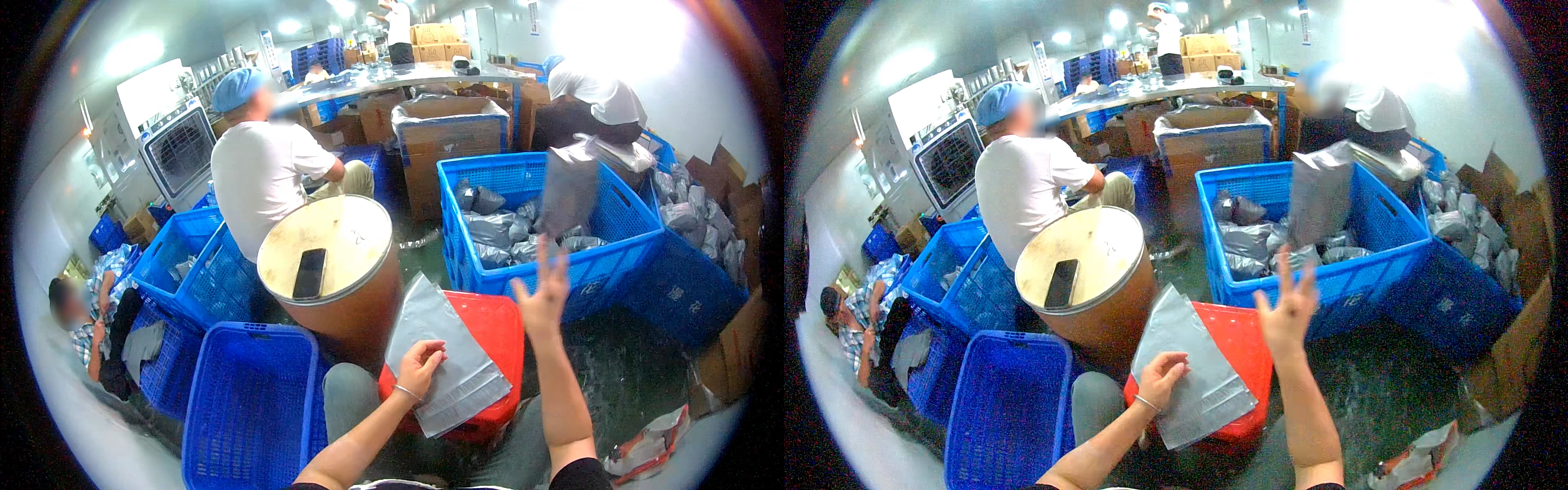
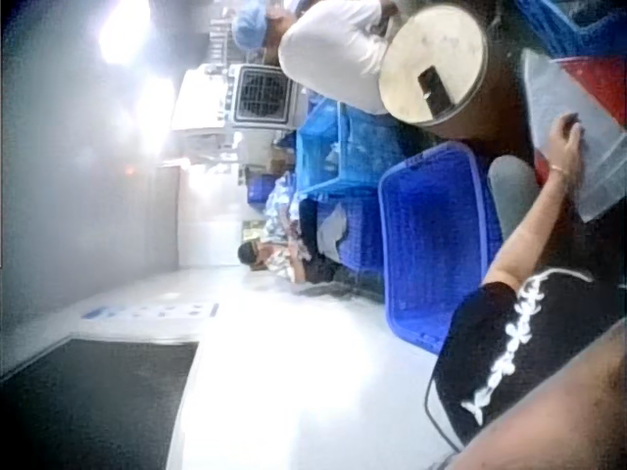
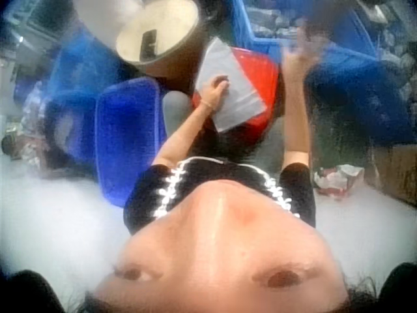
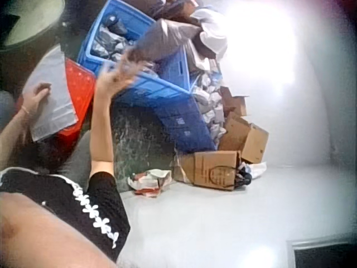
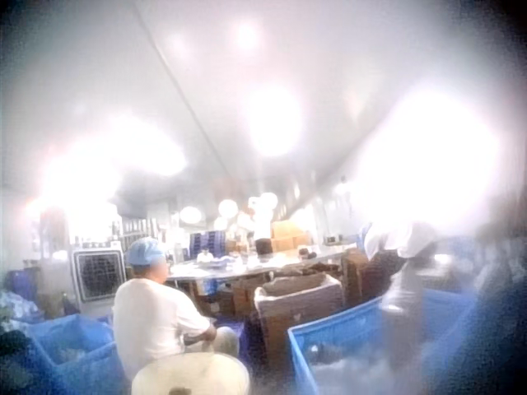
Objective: The person picks up packs of wet wipes from a blue basket and inserts them into gray plastic shipping bags held on their lap, occasionally moving plastic baskets across the floor.
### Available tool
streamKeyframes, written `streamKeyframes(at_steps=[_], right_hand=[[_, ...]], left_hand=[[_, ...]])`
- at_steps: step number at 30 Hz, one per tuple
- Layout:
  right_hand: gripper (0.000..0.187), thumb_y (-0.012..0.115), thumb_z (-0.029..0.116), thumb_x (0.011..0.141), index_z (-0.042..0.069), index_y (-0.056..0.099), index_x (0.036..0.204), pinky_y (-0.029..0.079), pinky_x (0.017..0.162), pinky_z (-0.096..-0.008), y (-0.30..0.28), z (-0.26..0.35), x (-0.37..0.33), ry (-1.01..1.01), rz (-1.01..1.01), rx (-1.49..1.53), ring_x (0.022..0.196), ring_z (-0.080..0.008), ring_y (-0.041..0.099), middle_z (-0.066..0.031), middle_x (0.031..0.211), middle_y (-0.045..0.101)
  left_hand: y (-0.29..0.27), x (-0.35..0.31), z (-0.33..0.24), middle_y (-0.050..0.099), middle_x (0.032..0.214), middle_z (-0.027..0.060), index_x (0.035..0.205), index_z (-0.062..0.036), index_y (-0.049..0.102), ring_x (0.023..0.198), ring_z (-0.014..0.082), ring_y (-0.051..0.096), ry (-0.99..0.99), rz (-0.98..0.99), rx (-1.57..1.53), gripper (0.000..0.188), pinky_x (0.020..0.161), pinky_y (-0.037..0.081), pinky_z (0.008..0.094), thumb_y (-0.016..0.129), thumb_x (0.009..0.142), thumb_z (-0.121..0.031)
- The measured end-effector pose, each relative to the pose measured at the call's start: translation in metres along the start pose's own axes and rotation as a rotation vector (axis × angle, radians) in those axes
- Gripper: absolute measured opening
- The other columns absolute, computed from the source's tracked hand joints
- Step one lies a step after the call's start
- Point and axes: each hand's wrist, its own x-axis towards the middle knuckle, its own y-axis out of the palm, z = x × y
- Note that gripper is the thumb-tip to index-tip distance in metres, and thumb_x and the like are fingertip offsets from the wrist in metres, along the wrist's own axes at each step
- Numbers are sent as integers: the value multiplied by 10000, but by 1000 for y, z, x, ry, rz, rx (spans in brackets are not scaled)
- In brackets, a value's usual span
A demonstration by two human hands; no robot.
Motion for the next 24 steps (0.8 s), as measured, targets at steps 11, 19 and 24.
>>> streamKeyframes(at_steps=[11, 19, 24], right_hand=[[821, 793, 531, 644, 233, 516, 1357, 341, 1062, -515, 39, -18, -58, -307, 1076, 364, 1293, -413, 413, -244, 1415, 412], [782, 783, 517, 651, 279, 526, 1350, 205, 1124, -573, 31, -7, -77, -349, 1154, 200, 1411, -356, 255, -181, 1509, 312], [792, 767, 553, 661, 306, 504, 1366, 221, 1114, -575, 27, -12, -79, -376, 1181, 149, 1419, -338, 250, -177, 1522, 295]], left_hand=[[9, 6, -8, 662, 942, 58, 1106, 17, 620, 872, 137, 622, 41, -58, 420, 215, 803, 506, 280, 598, 914, -79], [-14, 14, -67, 614, 1189, 110, 1218, 8, 560, 1060, 184, 603, -193, 177, 294, 378, 947, 463, 316, 666, 886, -137], [-47, 2, -71, 370, 1435, 261, 1381, -64, 450, 1333, 433, 353, 332, 194, 1226, 743, 1105, 302, 465, 765, 774, -355]])
